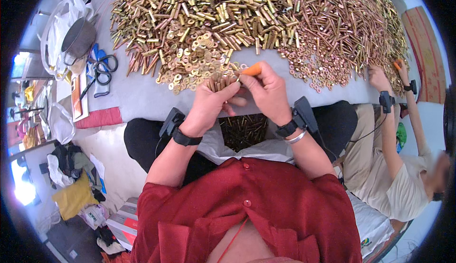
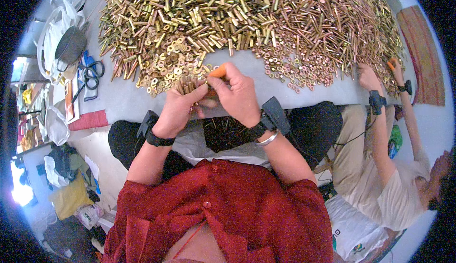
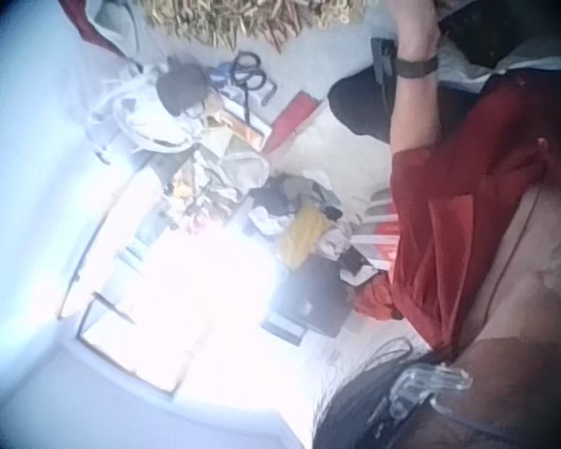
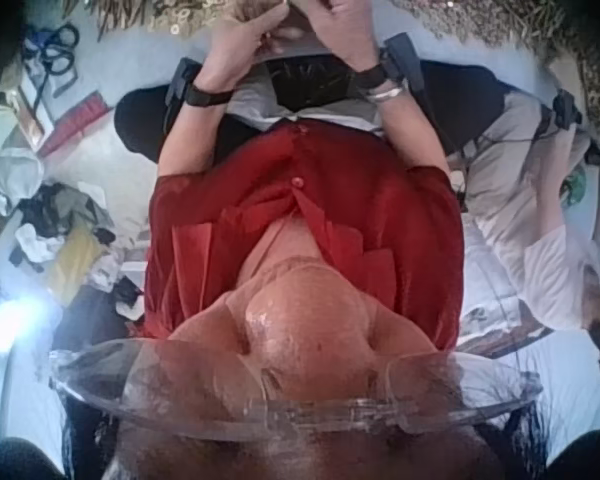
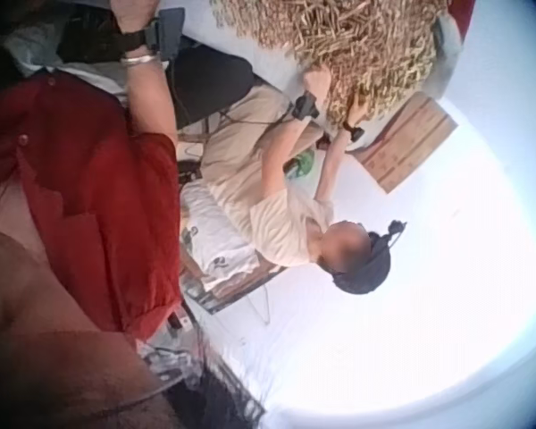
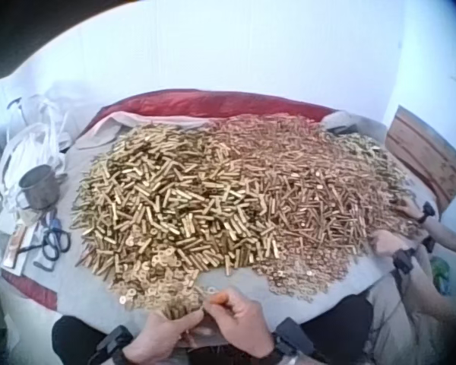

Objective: Joining brass-colored casings with washers and other small metal components.

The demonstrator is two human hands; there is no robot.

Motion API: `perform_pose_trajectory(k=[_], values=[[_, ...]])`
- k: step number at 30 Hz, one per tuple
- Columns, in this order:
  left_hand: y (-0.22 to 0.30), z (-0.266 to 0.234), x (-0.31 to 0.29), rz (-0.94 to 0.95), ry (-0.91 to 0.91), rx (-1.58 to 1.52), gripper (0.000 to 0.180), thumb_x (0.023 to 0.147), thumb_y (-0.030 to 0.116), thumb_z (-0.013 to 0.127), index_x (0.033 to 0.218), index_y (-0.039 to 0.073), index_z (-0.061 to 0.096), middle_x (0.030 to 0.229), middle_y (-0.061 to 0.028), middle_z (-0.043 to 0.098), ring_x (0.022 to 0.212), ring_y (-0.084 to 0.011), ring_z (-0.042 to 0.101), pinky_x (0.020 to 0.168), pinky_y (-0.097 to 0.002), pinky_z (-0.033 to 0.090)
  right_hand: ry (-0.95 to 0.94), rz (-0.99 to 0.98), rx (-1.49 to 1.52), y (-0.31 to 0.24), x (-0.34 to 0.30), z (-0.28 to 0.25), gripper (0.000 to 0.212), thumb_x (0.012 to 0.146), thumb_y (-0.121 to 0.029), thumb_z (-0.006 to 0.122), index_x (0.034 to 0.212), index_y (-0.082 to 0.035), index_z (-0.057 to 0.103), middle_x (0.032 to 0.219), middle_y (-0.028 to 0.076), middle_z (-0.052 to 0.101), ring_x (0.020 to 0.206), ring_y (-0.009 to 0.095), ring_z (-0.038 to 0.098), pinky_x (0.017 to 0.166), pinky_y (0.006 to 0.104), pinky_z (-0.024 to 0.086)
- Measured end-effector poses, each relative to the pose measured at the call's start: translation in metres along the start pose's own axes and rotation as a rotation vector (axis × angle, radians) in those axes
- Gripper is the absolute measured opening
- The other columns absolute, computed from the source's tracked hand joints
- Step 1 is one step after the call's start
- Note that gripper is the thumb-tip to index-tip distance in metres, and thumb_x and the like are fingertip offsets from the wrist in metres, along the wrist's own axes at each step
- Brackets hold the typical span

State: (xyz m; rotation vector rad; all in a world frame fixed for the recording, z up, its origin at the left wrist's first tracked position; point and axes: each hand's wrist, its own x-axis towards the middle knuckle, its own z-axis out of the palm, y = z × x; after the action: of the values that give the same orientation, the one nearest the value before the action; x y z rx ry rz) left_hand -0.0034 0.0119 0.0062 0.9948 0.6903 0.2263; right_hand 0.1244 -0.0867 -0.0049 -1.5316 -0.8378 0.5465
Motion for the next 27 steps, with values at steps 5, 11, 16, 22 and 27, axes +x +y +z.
perform_pose_trajectory(k=[5, 11, 16, 22, 27], values=[[0.0, 0.002, -0.001, -0.046, -0.044, 0.02, 0.019, 0.091, 0.014, 0.06, 0.104, 0.001, 0.06, 0.09, -0.0095, 0.067, 0.069, -0.0159, 0.068, 0.044, -0.022, 0.052, 0.024, -0.245, -0.297, 0.003, -0.015, -0.002, 0.008, 0.084, -0.005, 0.061, 0.092, -0.005, 0.062, 0.089, 0.011, 0.068, 0.072, 0.025, 0.064, 0.064, 0.0332, 0.051], [-0.001, 0.004, 0.0, -0.082, -0.046, -0.047, 0.02, 0.091, 0.014, 0.059, 0.105, 0.0, 0.056, 0.091, -0.0126, 0.067, 0.07, -0.0178, 0.068, 0.047, -0.0237, 0.055, -0.02, -0.625, -0.487, 0.008, -0.024, -0.015, 0.028, 0.077, -0.009, 0.066, 0.104, -0.002, 0.059, 0.091, 0.015, 0.062, 0.078, 0.033, 0.06, 0.066, 0.0397, 0.049], [-0.006, 0.007, -0.002, 0.032, 0.024, 0.03, 0.024, 0.091, 0.018, 0.06, 0.106, 0.0, 0.057, 0.092, -0.0144, 0.067, 0.071, -0.0189, 0.069, 0.048, -0.0244, 0.054, 0.223, -0.401, -0.837, 0.014, 0.007, -0.053, 0.023, 0.076, -0.017, 0.069, 0.094, -0.006, 0.061, 0.082, 0.011, 0.057, 0.079, 0.031, 0.055, 0.069, 0.0415, 0.044], [-0.009, 0.007, 0.0, 0.042, 0.057, 0.045, 0.024, 0.091, 0.018, 0.061, 0.105, -0.001, 0.057, 0.093, -0.0153, 0.067, 0.07, -0.0189, 0.069, 0.048, -0.0243, 0.054, 0.302, -0.362, -1.158, 0.028, 0.044, -0.058, 0.02, 0.073, -0.024, 0.072, 0.079, -0.008, 0.061, 0.08, 0.009, 0.055, 0.079, 0.029, 0.053, 0.069, 0.0417, 0.041], [-0.009, 0.006, -0.003, 0.052, 0.092, 0.07, 0.022, 0.091, 0.017, 0.06, 0.104, 0.0, 0.057, 0.094, -0.0146, 0.067, 0.07, -0.0182, 0.068, 0.048, -0.0242, 0.054, 0.32, -0.424, -1.143, 0.034, 0.044, -0.053, 0.017, 0.072, -0.022, 0.071, 0.076, -0.009, 0.06, 0.079, 0.008, 0.054, 0.079, 0.029, 0.053, 0.068, 0.0417, 0.041]])
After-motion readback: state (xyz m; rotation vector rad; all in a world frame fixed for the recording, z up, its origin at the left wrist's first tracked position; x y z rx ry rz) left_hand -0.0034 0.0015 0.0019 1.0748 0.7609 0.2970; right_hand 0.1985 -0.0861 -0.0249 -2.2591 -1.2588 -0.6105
